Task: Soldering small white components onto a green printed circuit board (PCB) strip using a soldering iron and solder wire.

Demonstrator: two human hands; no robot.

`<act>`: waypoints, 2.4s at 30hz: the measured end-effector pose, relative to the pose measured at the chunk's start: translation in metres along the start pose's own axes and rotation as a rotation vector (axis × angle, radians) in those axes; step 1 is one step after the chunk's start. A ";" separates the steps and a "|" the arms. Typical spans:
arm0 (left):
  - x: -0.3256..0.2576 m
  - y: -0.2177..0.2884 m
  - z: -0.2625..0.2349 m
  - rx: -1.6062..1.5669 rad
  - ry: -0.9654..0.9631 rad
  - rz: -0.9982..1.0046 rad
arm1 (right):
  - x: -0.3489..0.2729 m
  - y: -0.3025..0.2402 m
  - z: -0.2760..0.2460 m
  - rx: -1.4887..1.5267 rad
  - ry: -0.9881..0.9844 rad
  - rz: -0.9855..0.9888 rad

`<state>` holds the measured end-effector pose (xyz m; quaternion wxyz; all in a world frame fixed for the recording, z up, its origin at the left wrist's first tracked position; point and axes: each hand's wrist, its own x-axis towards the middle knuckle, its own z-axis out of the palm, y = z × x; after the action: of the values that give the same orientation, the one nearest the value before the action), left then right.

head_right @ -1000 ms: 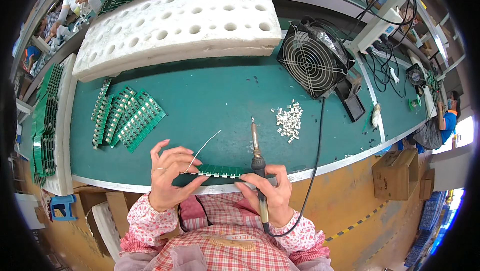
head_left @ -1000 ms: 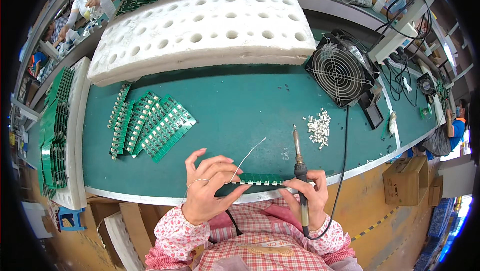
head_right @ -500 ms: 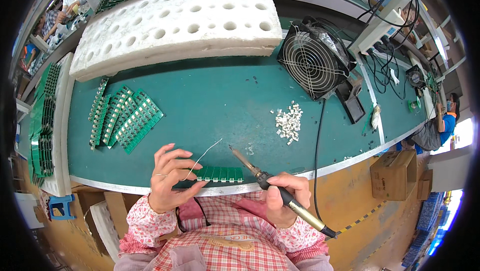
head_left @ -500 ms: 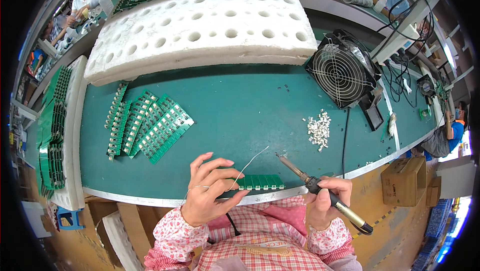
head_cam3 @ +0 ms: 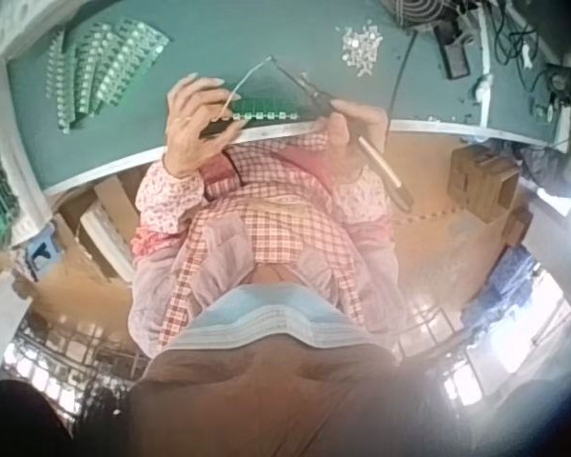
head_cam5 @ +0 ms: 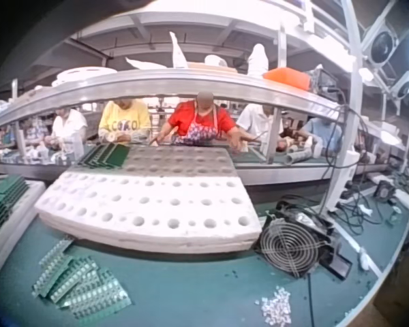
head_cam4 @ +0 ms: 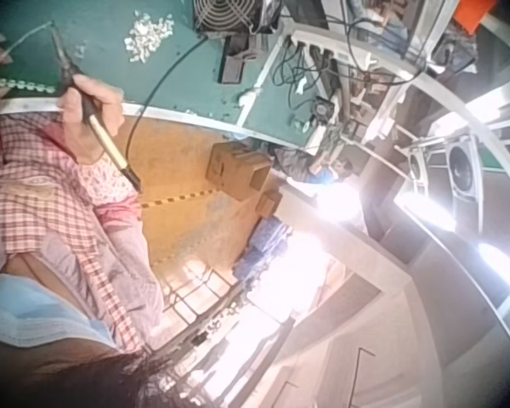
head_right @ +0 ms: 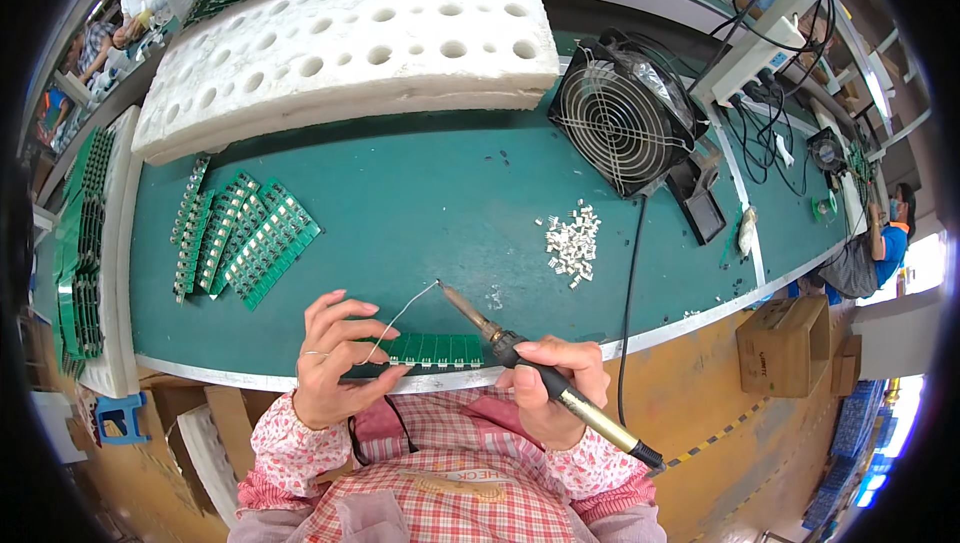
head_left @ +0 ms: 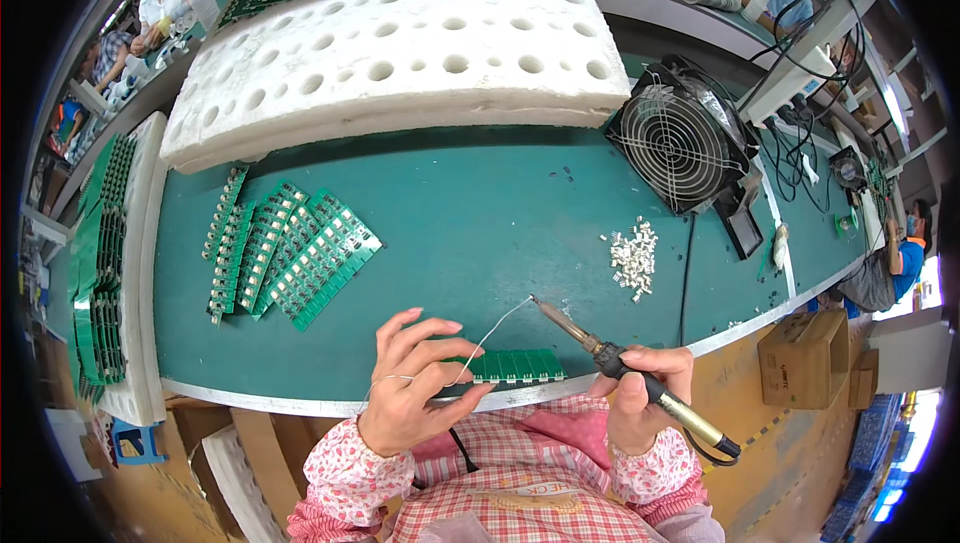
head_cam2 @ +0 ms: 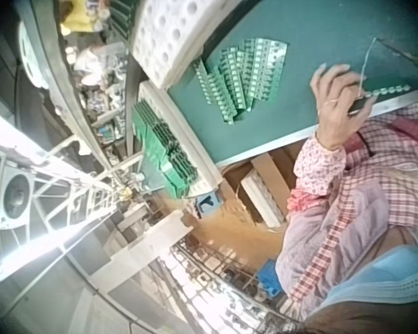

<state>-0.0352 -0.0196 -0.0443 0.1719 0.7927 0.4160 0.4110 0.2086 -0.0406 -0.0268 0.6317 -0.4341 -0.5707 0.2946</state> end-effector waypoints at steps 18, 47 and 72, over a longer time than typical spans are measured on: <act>-0.010 -0.002 0.004 0.027 0.025 0.106 | 0.015 -0.013 -0.009 0.262 -0.116 0.563; -0.012 -0.004 0.006 0.022 0.042 0.137 | 0.029 -0.016 -0.002 0.223 -0.151 0.668; 0.002 -0.009 -0.033 0.089 0.092 -0.166 | -0.011 0.019 0.003 -0.516 -0.173 -0.105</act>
<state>-0.0656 -0.0148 -0.0292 0.1508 0.7426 0.5056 0.4125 0.2066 -0.0407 -0.0486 0.4636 -0.5236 -0.7005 0.1422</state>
